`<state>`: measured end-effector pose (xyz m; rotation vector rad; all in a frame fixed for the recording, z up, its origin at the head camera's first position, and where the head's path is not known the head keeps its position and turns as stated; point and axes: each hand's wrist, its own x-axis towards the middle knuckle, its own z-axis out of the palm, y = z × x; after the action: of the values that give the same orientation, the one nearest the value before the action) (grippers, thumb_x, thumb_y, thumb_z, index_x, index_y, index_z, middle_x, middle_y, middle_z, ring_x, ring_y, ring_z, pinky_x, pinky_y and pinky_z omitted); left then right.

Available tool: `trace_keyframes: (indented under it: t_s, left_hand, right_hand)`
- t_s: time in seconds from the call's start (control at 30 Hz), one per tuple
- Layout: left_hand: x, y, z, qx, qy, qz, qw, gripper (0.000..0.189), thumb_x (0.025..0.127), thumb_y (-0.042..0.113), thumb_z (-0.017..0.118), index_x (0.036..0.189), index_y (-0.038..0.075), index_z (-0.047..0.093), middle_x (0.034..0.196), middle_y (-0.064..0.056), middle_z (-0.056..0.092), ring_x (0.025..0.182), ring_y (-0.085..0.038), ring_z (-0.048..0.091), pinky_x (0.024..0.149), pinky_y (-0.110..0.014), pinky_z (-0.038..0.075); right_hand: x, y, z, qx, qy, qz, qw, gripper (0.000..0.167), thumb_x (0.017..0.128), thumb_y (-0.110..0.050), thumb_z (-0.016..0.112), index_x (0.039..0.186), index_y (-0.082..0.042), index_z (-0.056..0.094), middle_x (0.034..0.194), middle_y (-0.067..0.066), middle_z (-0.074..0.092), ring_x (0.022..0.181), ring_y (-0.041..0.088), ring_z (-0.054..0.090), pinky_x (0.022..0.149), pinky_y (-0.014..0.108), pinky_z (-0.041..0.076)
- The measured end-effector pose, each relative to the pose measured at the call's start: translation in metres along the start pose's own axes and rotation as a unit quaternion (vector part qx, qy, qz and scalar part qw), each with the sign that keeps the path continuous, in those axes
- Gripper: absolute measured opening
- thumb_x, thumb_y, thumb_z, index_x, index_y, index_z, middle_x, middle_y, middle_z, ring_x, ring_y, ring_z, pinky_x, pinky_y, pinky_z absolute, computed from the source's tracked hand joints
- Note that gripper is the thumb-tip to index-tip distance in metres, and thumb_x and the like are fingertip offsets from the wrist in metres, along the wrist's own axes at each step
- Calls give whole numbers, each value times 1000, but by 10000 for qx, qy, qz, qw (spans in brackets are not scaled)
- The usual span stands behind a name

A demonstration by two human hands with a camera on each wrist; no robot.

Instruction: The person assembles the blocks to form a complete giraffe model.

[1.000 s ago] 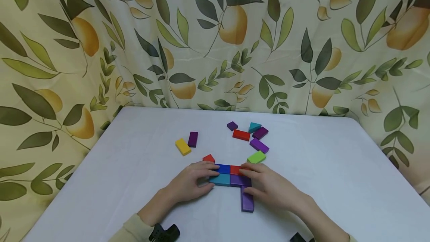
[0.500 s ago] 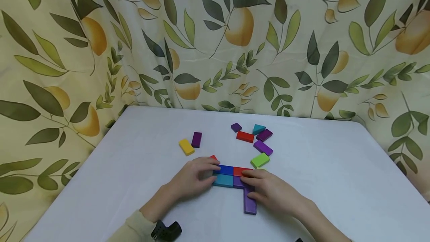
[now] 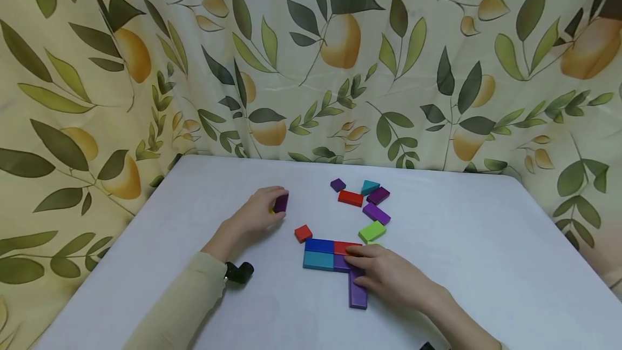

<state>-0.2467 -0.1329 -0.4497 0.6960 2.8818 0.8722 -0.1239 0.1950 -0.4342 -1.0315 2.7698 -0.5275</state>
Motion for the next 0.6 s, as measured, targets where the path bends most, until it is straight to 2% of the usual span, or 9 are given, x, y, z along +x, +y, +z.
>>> trace_keyframes:
  t_s: [0.1,0.27,0.47,0.6]
  left_hand:
    - [8,-5,-4,84,-265,55,9996,57,92,16,70,146,3,52,148,-17,48,135,-36,43,107,-51,43]
    - [9,-10,-8,144,-357,-213,9990,56,90,16,72,142,3,55,143,-16,53,130,-35,48,105,-51,45]
    - [10,3,-7,60,-186,-269,9994,54,92,23,74,141,6,59,144,-16,52,133,-37,46,107,-51,43]
    - [-4,20,-7,-246,183,44,9995,52,91,23,77,139,8,62,143,-14,54,134,-36,46,104,-50,46]
  right_hand:
    - [0,0,-1,9,9,-72,10000,45,95,-22,72,137,-9,64,141,9,57,130,32,53,100,46,50]
    - [5,-4,1,28,-9,-202,9998,45,95,-21,73,137,-9,64,140,10,58,128,31,54,99,45,51]
    - [2,-3,0,11,-31,-68,10000,45,94,-20,74,136,-8,65,140,10,58,128,33,54,98,46,51]
    - [0,-1,-2,-12,-2,-48,10000,45,94,-20,73,136,-8,65,140,11,58,129,32,54,99,46,50]
